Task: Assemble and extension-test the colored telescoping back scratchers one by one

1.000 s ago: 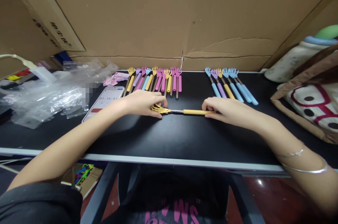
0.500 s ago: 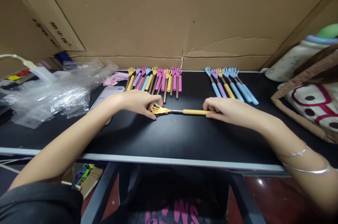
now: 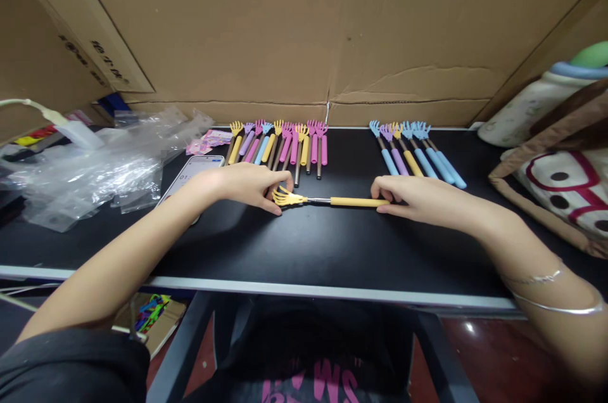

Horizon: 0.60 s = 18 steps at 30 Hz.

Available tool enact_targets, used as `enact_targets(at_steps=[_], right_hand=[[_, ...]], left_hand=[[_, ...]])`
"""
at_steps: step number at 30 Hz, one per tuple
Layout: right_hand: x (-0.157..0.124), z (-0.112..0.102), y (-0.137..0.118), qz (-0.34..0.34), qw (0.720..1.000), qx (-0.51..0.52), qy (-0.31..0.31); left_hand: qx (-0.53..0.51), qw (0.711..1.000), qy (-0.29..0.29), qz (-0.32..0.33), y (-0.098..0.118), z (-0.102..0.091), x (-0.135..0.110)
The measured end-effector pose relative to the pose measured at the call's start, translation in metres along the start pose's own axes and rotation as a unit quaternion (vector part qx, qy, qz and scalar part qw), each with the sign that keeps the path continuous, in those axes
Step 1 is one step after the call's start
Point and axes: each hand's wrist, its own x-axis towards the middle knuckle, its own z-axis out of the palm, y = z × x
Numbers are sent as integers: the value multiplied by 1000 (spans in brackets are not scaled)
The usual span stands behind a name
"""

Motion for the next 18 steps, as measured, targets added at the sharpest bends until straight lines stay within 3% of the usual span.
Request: enact_targets(at_steps=[18], right_hand=[[-1,-1,-1,6,1000,-9,-1]], left_hand=[[-1,1000,-1,-2,-1,1,1]])
